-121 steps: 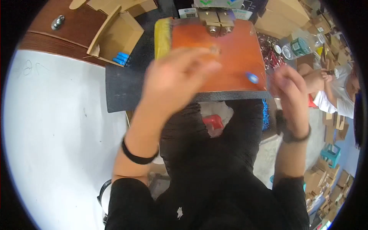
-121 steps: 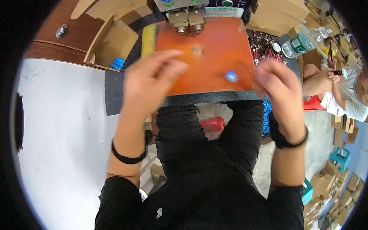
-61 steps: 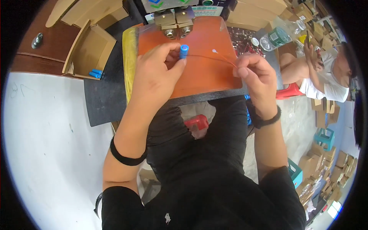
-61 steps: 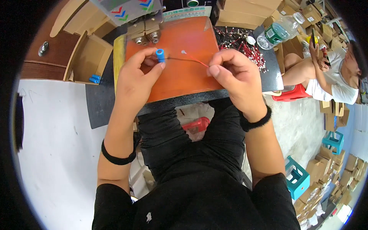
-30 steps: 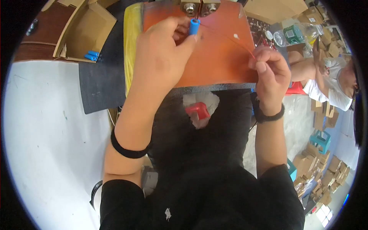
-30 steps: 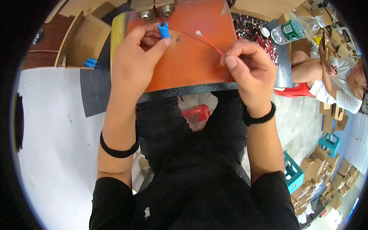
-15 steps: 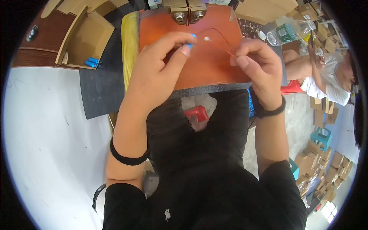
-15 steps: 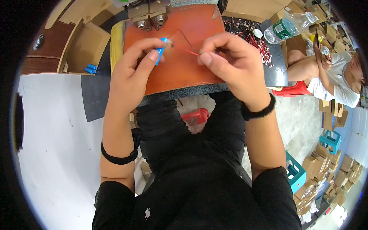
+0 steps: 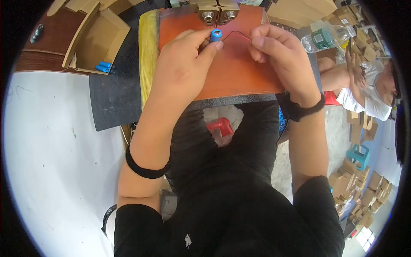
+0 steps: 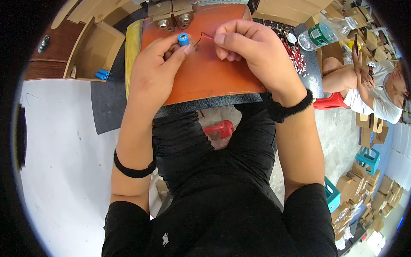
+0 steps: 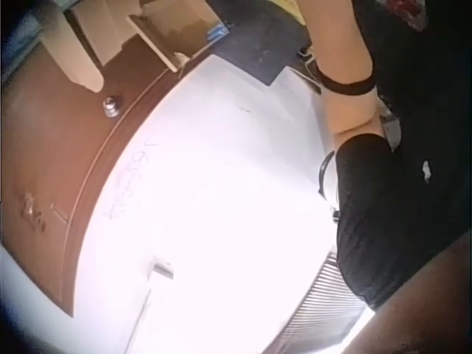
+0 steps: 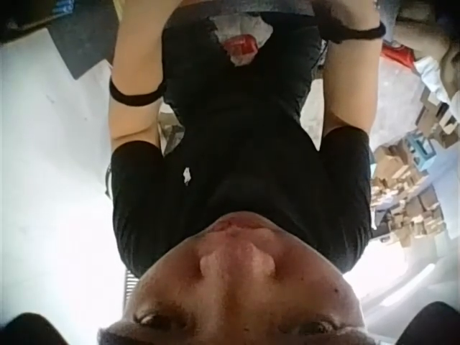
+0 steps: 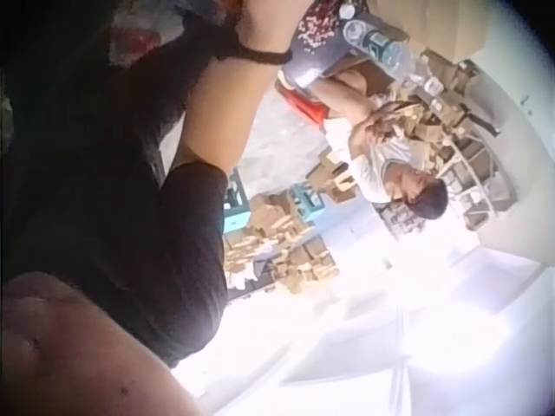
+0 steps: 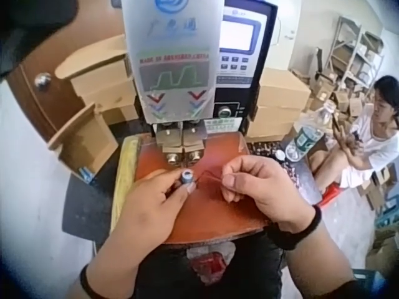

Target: The person picks up a battery and a wire, positions them under a spot welder, and welds the wire to the battery terminal. This process is repeated for several batteries and wires.

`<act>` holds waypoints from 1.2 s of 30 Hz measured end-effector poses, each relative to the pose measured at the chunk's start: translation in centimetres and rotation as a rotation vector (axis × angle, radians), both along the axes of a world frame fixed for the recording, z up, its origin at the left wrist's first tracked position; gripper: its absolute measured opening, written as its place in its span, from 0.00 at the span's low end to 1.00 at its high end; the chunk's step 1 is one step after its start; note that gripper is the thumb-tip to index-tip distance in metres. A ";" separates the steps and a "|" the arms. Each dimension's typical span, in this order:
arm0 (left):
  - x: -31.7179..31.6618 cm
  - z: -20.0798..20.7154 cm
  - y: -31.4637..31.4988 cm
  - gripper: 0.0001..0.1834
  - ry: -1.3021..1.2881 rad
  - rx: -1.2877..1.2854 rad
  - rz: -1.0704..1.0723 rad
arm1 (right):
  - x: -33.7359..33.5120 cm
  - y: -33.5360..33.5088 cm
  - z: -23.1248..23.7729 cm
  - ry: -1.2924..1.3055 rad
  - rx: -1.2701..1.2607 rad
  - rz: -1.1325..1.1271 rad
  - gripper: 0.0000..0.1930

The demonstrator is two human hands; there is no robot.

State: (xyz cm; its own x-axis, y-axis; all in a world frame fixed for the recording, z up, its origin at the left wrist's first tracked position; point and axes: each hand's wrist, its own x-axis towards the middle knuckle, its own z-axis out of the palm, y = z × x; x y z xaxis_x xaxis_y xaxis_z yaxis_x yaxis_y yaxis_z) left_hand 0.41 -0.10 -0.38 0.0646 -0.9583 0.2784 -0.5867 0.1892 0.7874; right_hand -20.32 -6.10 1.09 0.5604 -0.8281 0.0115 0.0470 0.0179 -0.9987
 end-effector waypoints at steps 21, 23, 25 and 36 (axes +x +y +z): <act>0.1 -0.7 -0.5 0.16 -0.019 -0.036 0.030 | 0.3 0.1 0.2 0.129 -0.060 0.020 0.08; 0.0 -0.4 -0.4 0.15 0.020 -0.018 0.029 | 0.3 0.3 0.4 0.107 -0.057 0.026 0.08; 0.0 0.3 0.1 0.14 0.069 0.095 -0.002 | 0.3 0.6 0.6 0.082 -0.054 0.031 0.08; 3.2 1.1 2.9 0.15 -0.022 -0.126 -0.003 | -4.6 4.2 2.7 0.112 -0.127 -0.144 0.08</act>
